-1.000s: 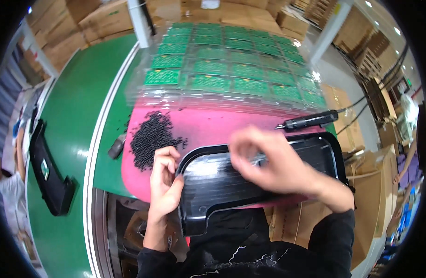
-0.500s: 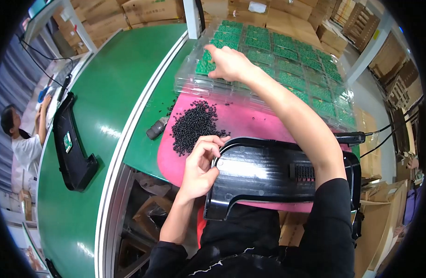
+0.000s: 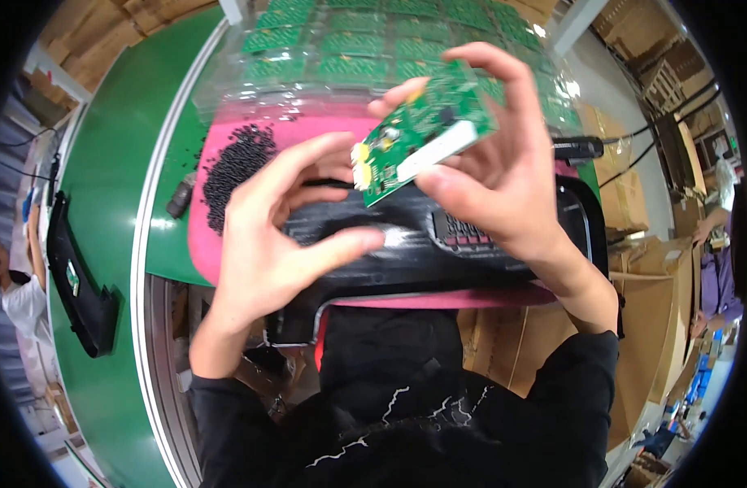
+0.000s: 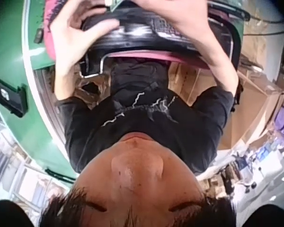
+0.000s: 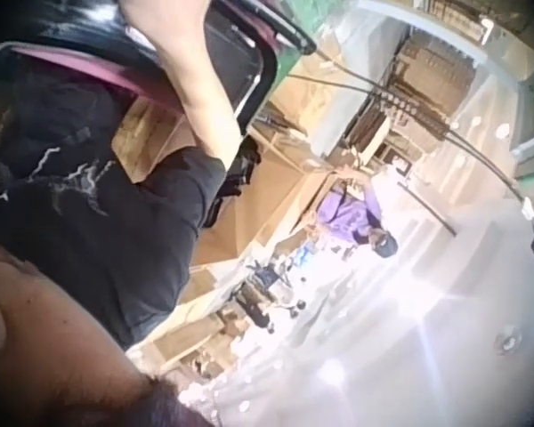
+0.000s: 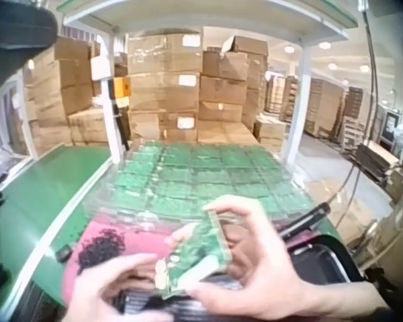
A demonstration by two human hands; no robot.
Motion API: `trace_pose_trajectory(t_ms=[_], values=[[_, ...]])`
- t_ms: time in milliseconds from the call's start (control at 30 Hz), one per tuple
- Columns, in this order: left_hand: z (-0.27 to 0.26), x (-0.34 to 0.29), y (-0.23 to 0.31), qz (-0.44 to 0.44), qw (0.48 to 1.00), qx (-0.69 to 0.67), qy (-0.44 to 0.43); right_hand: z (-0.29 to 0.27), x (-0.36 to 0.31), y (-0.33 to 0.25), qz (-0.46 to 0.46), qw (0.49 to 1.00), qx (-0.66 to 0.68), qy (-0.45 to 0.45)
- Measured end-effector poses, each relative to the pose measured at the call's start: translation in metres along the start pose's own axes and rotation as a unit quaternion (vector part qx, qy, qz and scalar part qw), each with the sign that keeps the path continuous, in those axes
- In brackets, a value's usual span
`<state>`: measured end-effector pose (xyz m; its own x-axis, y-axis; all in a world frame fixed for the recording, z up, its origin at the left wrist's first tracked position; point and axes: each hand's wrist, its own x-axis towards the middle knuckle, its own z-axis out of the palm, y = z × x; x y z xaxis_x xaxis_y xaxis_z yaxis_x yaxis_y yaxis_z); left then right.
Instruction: Mounting circuit boards into plastic casings and securing them with an electric screwdriver in a factory setting.
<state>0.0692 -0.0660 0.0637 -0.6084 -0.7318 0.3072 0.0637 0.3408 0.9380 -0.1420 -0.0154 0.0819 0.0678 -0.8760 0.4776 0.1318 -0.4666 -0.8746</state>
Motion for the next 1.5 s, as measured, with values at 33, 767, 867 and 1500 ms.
trace_pose_trajectory(t_ms=[33,767,867,1500], values=[[0.006,0.009,0.001,0.007,1.0,-0.007,-0.013,-0.005,-0.012,-0.007,-0.006,0.999,-0.01,0.03],[0.066,0.047,-0.05,-0.043,0.9,0.285,-0.328,-0.105,-0.132,0.015,0.123,0.901,-0.413,-0.04],[0.067,0.048,-0.054,-0.06,0.897,0.295,-0.323,-0.102,-0.131,0.018,0.137,0.89,-0.433,-0.026],[0.056,0.051,-0.063,-0.031,0.908,0.269,-0.318,-0.09,-0.124,0.018,0.169,0.859,-0.483,-0.037]])
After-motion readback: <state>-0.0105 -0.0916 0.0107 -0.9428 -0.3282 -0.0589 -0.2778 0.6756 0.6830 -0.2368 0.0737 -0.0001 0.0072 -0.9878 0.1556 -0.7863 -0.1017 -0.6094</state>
